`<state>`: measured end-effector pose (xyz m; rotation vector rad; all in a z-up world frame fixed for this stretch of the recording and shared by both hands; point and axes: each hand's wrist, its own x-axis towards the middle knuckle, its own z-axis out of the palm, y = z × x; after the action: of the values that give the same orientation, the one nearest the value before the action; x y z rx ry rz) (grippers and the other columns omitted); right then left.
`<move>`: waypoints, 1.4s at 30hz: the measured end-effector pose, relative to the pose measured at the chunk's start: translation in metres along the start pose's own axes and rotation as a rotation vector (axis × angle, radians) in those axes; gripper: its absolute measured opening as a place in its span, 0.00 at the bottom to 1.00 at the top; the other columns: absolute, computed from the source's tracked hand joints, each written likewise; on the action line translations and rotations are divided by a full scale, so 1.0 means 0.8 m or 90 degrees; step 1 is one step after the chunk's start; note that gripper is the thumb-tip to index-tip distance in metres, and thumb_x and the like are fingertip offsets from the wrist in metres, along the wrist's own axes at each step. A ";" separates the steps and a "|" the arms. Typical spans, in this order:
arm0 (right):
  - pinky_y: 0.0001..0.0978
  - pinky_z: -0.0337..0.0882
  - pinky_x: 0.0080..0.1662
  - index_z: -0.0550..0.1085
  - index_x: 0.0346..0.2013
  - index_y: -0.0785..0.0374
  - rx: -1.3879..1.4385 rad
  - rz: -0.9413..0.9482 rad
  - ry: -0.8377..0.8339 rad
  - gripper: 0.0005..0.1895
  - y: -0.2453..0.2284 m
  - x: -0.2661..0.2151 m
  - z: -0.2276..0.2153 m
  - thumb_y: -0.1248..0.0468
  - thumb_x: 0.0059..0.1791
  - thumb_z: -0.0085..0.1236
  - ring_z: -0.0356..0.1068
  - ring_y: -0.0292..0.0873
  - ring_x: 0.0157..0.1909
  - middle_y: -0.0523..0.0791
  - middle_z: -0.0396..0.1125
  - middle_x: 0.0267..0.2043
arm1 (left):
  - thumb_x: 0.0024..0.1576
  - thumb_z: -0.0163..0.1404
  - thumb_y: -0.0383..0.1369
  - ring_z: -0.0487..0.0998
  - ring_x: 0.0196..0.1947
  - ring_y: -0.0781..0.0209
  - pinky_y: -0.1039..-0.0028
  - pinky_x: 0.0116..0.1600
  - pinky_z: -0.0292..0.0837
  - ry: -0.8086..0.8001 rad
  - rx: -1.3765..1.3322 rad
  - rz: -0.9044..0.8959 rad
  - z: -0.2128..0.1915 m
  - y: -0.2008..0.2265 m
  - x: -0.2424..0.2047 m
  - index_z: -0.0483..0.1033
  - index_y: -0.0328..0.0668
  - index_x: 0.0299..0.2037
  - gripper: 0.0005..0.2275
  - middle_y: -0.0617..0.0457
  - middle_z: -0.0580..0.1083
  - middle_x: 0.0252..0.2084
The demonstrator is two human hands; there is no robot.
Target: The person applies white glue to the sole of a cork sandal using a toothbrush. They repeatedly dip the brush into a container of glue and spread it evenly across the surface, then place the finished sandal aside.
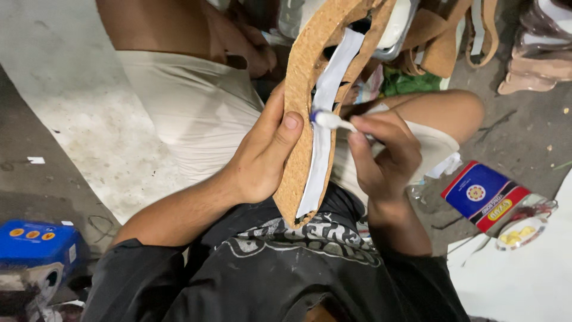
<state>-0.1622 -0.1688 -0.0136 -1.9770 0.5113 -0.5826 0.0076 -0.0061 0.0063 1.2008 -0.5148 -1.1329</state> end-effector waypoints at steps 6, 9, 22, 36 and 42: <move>0.24 0.66 0.35 0.76 0.44 0.70 0.027 -0.025 -0.038 0.09 -0.020 -0.008 0.008 0.78 0.49 0.59 0.69 0.39 0.37 0.51 0.71 0.41 | 0.74 0.29 0.51 0.60 0.76 0.55 0.64 0.79 0.57 0.041 0.030 0.027 -0.004 -0.008 -0.001 0.41 0.34 0.79 0.32 0.41 0.60 0.75; 0.29 0.71 0.38 0.74 0.44 0.71 0.043 -0.062 -0.036 0.09 -0.028 -0.011 0.006 0.77 0.49 0.58 0.71 0.43 0.40 0.52 0.69 0.42 | 0.74 0.29 0.52 0.61 0.76 0.52 0.62 0.79 0.58 0.047 0.015 0.029 -0.006 -0.010 0.001 0.43 0.34 0.79 0.32 0.40 0.60 0.75; 0.28 0.70 0.32 0.76 0.32 0.70 -0.046 -0.167 -0.071 0.04 -0.029 -0.024 -0.001 0.74 0.45 0.64 0.73 0.43 0.31 0.51 0.71 0.33 | 0.76 0.27 0.51 0.62 0.71 0.54 0.63 0.77 0.61 0.062 0.032 0.055 -0.013 -0.023 0.002 0.39 0.35 0.78 0.30 0.39 0.61 0.71; 0.31 0.71 0.38 0.76 0.38 0.63 -0.100 -0.019 -0.155 0.09 -0.068 0.034 -0.005 0.73 0.46 0.65 0.72 0.43 0.34 0.48 0.72 0.35 | 0.73 0.27 0.50 0.76 0.50 0.59 0.67 0.58 0.76 0.130 -0.111 -0.041 -0.036 -0.044 0.025 0.55 0.40 0.71 0.25 0.45 0.72 0.54; 0.34 0.67 0.36 0.79 0.45 0.64 -0.277 0.024 -0.009 0.06 0.001 0.071 -0.038 0.71 0.53 0.63 0.71 0.46 0.32 0.49 0.74 0.38 | 0.70 0.34 0.46 0.78 0.47 0.54 0.62 0.53 0.78 0.109 -0.392 -0.128 -0.042 -0.046 0.020 0.58 0.40 0.65 0.20 0.45 0.73 0.51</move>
<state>-0.1353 -0.2229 0.0085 -2.3725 0.7107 -0.4595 0.0262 -0.0027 -0.0423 0.8042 0.0955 -1.2255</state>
